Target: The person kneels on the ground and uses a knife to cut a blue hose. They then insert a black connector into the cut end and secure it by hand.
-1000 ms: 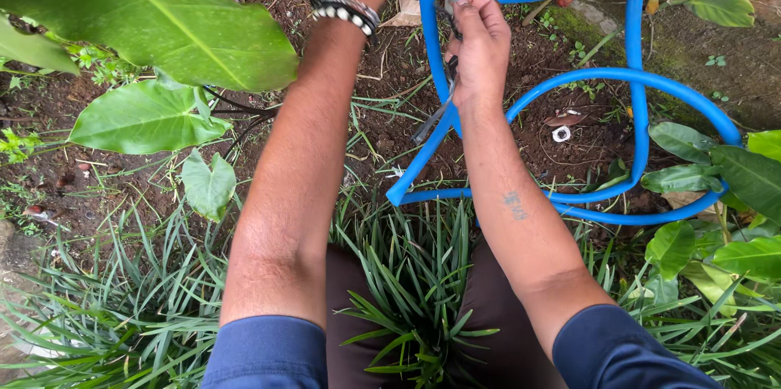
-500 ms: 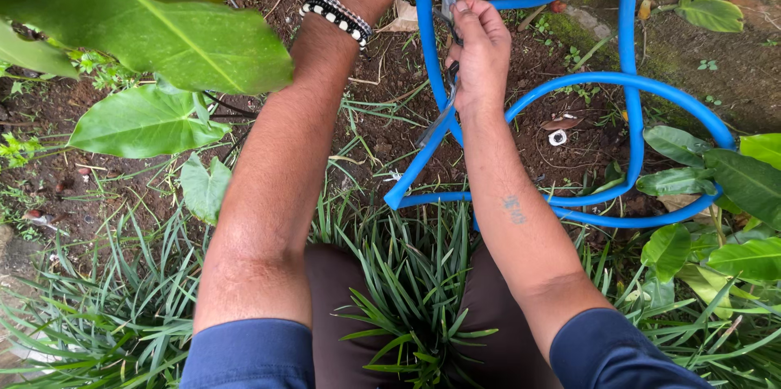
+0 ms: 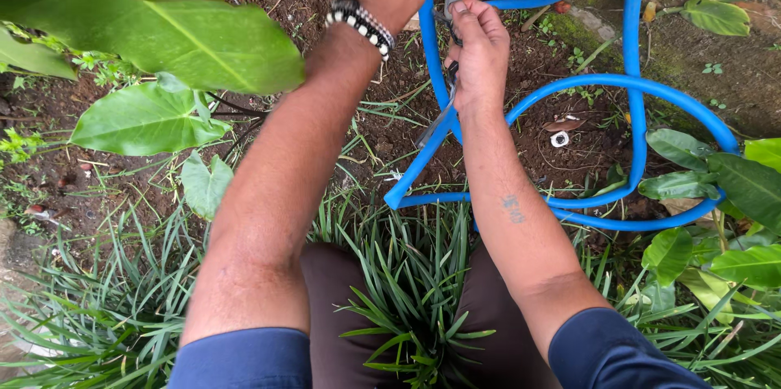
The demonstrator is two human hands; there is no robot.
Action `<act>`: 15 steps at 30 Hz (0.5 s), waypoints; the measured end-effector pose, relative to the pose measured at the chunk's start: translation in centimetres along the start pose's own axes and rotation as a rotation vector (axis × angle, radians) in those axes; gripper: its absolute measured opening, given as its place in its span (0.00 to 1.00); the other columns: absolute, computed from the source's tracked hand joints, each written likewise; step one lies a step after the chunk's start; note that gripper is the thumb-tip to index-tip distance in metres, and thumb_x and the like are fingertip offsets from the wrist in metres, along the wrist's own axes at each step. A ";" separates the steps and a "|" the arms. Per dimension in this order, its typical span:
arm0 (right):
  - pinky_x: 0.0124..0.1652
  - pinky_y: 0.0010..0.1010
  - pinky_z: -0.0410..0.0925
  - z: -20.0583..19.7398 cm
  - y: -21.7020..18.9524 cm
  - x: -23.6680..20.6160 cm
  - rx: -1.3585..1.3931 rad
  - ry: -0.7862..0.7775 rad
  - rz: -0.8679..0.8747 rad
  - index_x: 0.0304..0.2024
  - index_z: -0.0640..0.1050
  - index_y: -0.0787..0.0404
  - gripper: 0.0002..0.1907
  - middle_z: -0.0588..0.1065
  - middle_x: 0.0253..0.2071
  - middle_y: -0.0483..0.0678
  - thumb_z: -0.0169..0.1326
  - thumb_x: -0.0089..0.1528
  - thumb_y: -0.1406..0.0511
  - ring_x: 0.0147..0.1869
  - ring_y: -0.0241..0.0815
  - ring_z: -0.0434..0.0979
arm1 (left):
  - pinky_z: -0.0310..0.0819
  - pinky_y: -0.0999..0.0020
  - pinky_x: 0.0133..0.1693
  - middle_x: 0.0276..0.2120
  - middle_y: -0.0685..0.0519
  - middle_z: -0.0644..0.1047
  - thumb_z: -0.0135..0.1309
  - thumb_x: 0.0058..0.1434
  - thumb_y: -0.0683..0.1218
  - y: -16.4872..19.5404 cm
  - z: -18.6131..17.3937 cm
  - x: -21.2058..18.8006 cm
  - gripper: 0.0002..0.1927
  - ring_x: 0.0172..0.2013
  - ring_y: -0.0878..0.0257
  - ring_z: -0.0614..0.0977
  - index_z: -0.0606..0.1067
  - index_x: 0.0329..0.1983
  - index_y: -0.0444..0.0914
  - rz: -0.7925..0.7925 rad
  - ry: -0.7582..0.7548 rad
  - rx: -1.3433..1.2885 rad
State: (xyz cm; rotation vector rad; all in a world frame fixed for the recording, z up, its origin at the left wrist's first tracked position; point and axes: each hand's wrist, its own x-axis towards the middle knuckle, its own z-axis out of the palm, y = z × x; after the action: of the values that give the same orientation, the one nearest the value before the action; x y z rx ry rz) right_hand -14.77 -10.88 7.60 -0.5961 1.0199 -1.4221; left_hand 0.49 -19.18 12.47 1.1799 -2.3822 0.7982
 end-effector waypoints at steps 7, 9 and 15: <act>0.22 0.21 0.55 -0.2 -0.3 -0.2 -0.011 0.026 0.033 0.40 0.77 0.57 0.04 0.70 0.30 0.37 0.56 0.66 0.63 0.22 0.25 0.58 | 0.77 0.54 0.28 0.23 0.45 0.77 0.66 0.53 0.52 1.9 -1.0 -1.6 0.18 0.23 0.48 0.80 0.74 0.20 0.36 -0.844 0.316 -0.404; 0.23 0.21 0.56 -0.2 -0.4 -0.3 -0.009 0.020 0.032 0.40 0.77 0.57 0.04 0.71 0.30 0.37 0.56 0.66 0.64 0.23 0.25 0.59 | 0.77 0.54 0.28 0.24 0.46 0.78 0.65 0.55 0.50 1.7 -1.2 -1.8 0.13 0.24 0.47 0.81 0.77 0.23 0.37 -0.686 0.372 -0.382; 0.24 0.21 0.58 0.0 -0.5 -0.6 -0.053 0.024 0.046 0.40 0.78 0.57 0.04 0.70 0.30 0.38 0.56 0.66 0.64 0.25 0.26 0.61 | 0.75 0.54 0.26 0.17 0.49 0.76 0.68 0.56 0.53 0.8 -0.6 -0.9 0.17 0.21 0.49 0.80 0.77 0.20 0.39 -0.560 0.300 -0.319</act>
State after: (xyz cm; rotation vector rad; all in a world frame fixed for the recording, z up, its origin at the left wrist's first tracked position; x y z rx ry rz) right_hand -14.90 -10.37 8.15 -0.5913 1.0865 -1.3684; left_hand 0.46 -17.88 12.18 1.3758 -1.7258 0.3599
